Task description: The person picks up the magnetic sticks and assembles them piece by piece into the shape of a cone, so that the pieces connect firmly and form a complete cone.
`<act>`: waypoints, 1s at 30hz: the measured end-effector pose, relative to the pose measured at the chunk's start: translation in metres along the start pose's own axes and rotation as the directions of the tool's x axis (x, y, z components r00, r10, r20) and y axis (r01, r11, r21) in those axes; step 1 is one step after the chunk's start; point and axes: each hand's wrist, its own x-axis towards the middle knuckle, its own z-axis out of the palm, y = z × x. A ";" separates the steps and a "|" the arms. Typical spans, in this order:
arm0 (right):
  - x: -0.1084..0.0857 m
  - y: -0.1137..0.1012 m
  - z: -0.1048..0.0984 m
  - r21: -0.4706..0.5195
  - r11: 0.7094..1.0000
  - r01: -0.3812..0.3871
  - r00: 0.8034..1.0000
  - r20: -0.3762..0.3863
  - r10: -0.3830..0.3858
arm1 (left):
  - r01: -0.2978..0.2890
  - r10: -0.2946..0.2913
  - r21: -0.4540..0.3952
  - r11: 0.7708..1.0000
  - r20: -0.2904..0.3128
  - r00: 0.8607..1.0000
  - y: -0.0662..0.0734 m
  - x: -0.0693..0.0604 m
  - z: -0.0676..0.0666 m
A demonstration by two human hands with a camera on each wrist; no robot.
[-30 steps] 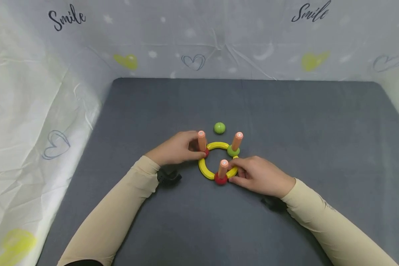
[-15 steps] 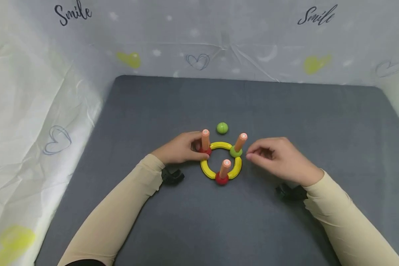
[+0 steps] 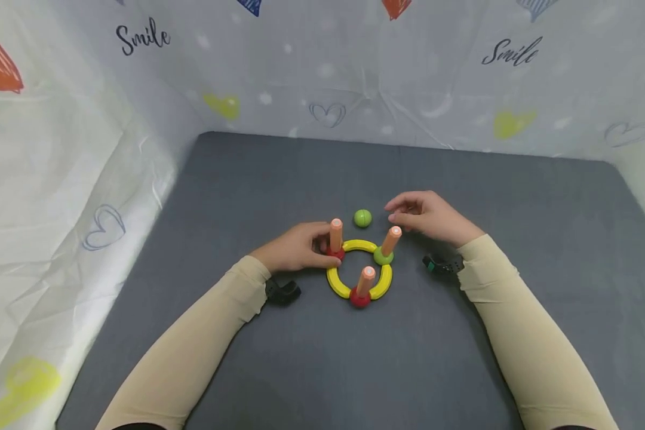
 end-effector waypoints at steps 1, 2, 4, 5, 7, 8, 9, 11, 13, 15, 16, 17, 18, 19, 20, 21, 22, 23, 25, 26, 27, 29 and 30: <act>0.006 0.001 0.003 -0.001 1.000 0.009 1.000 0.012 -0.009 | 0.003 -0.003 0.002 1.000 0.001 1.000 -0.001 0.000 0.000; 0.012 0.002 0.006 -0.005 1.000 0.019 1.000 0.024 -0.019 | 0.005 -0.005 0.003 1.000 0.001 1.000 -0.001 -0.001 0.001; 0.021 0.003 0.011 -0.007 0.999 0.043 0.998 0.044 -0.042 | 0.009 -0.009 0.002 1.000 0.003 1.000 -0.001 -0.002 0.001; 0.025 0.003 0.012 -0.008 0.999 0.051 0.997 0.051 -0.051 | 0.010 -0.010 0.000 1.000 0.003 1.000 -0.001 -0.001 0.001; 0.031 0.002 0.015 -0.006 0.998 0.058 0.997 0.056 -0.057 | 0.008 -0.008 -0.005 1.000 0.001 1.000 -0.002 -0.001 0.001; 0.034 0.001 0.016 -0.005 0.998 0.055 0.997 0.059 -0.054 | 0.008 -0.008 -0.005 1.000 0.000 1.000 -0.002 -0.001 0.000; 0.035 0.000 0.016 -0.002 0.999 0.051 0.997 0.065 -0.050 | 0.005 -0.005 -0.008 1.000 0.000 1.000 -0.002 -0.001 0.000; 0.038 -0.002 0.017 -0.003 0.999 0.048 0.996 0.080 -0.047 | -0.002 0.002 -0.012 1.000 0.002 1.000 -0.001 0.000 -0.001; 0.040 -0.004 0.017 -0.002 0.999 0.054 0.994 0.100 -0.054 | -0.008 0.008 -0.017 1.000 0.004 1.000 -0.001 0.000 -0.002; 0.042 -0.007 0.018 -0.006 0.998 0.068 0.990 0.124 -0.067 | -0.008 0.008 -0.022 1.000 0.000 1.000 0.000 0.000 -0.004; 0.041 -0.007 0.019 -0.007 0.997 0.078 0.989 0.129 -0.077 | -0.007 0.007 -0.022 1.000 0.002 1.000 0.000 0.000 -0.003; 0.041 -0.007 0.020 -0.010 0.996 0.084 0.988 0.130 -0.082 | -0.004 0.004 -0.021 1.000 0.003 1.000 0.000 0.000 -0.003; 0.041 -0.007 0.020 -0.016 0.996 0.085 0.988 0.128 -0.082 | -0.003 0.003 -0.019 1.000 0.003 1.000 0.001 0.000 -0.003; 0.040 -0.006 0.021 -0.024 0.996 0.083 0.989 0.122 -0.079 | -0.003 0.003 -0.016 1.000 0.002 1.000 0.001 0.000 -0.003; 0.040 -0.006 0.021 -0.032 0.996 0.081 0.991 0.114 -0.076 | -0.003 0.003 -0.013 1.000 0.001 1.000 0.001 0.000 -0.002; 0.040 -0.006 0.020 -0.039 0.996 0.077 0.992 0.106 -0.073 | -0.004 0.004 -0.012 1.000 0.000 1.000 0.001 0.000 -0.002; 0.039 -0.005 0.020 -0.047 0.996 0.074 0.993 0.099 -0.070 | -0.005 0.005 -0.009 1.000 -0.001 1.000 0.001 0.001 -0.002; 0.039 -0.005 0.020 -0.053 0.996 0.070 0.994 0.093 -0.064 | -0.004 0.004 -0.007 1.000 -0.003 1.000 0.001 0.001 -0.002; 0.038 -0.004 0.019 -0.059 0.996 0.069 0.994 0.085 -0.064 | 0.000 0.000 -0.004 1.000 -0.004 1.000 0.000 0.001 -0.002; 0.037 -0.003 0.019 -0.057 0.996 0.068 0.995 0.079 -0.064 | 0.002 -0.002 -0.003 1.000 -0.005 1.000 0.000 0.001 -0.002; 0.037 -0.003 0.018 -0.054 0.996 0.066 0.995 0.073 -0.062 | 0.002 -0.002 -0.002 1.000 -0.006 1.000 -0.001 0.001 -0.002; 0.034 -0.001 0.017 -0.040 0.998 0.055 0.997 0.053 -0.053 | 0.005 -0.005 -0.003 1.000 -0.007 1.000 -0.002 0.001 -0.002; 0.033 0.000 0.016 -0.026 0.999 0.047 0.998 0.043 -0.046 | 0.006 -0.006 -0.004 1.000 -0.007 1.000 -0.003 0.001 -0.002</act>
